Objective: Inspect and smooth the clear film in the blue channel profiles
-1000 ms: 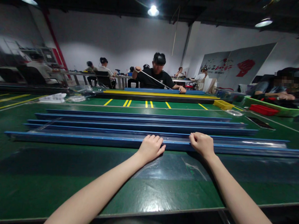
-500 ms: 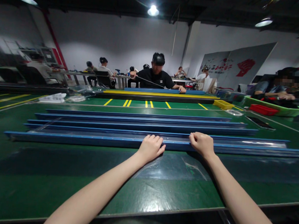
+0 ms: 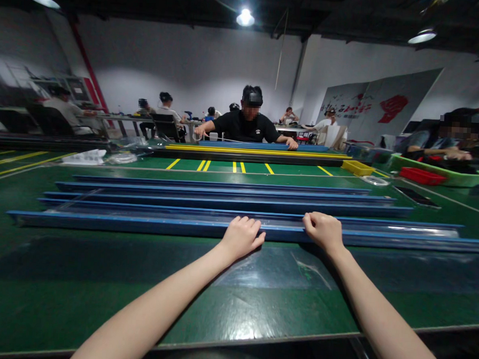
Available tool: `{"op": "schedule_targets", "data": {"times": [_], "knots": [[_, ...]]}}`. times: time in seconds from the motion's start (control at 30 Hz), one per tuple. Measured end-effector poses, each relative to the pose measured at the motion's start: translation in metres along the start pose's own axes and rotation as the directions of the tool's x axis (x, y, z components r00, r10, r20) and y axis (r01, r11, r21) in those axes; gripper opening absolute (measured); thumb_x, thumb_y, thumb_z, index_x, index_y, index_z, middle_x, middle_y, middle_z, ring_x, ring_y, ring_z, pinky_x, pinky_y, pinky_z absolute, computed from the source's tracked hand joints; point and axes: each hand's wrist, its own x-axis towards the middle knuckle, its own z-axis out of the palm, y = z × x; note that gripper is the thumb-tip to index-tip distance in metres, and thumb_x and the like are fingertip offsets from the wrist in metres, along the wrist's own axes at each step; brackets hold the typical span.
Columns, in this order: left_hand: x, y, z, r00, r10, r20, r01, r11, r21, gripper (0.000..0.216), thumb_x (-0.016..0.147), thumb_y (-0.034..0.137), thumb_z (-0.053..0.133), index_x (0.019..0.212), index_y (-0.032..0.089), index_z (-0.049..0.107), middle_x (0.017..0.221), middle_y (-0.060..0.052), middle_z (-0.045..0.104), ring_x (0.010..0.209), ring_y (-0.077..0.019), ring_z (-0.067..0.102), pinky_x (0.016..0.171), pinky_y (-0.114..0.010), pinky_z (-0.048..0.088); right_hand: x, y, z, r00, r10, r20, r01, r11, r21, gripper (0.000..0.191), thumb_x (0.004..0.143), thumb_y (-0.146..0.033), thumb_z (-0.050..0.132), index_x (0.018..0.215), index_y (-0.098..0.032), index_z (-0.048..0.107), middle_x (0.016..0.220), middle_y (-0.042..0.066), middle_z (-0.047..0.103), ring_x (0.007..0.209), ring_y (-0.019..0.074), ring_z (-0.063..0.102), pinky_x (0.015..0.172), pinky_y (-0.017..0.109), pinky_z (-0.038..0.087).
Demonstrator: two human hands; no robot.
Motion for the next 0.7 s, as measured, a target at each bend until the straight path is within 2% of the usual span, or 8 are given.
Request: {"op": "schedule_targets", "data": {"times": [0.37, 0.7], "knots": [[0.0015, 0.0003, -0.0012, 1.0, -0.009, 0.017, 0.009, 1.0, -0.005, 0.025, 0.082, 0.036, 0.04, 0.074, 0.016, 0.054, 0.069, -0.004, 0.06, 0.069, -0.0178, 0.054, 0.06, -0.03, 0.034, -0.0002, -0.0008, -0.0007, 1.0, 0.006, -0.006, -0.006, 1.0, 0.004, 0.04, 0.078, -0.033, 0.034, 0.046, -0.016, 0.053, 0.053, 0.004, 0.059, 0.049, 0.0106, 0.047, 0.046, 0.023, 0.018], [-0.0006, 0.0008, 0.0008, 1.0, 0.004, -0.013, -0.004, 1.0, 0.01, 0.024, 0.083, 0.035, 0.039, 0.078, 0.016, 0.053, 0.071, -0.004, 0.059, 0.07, -0.0183, 0.053, 0.061, -0.031, 0.034, -0.0002, -0.0009, -0.0016, 1.0, 0.0, -0.008, 0.0, 1.0, 0.012, 0.04, 0.078, -0.033, 0.035, 0.046, -0.016, 0.053, 0.054, 0.004, 0.059, 0.048, 0.01, 0.047, 0.046, 0.022, 0.018]]}}
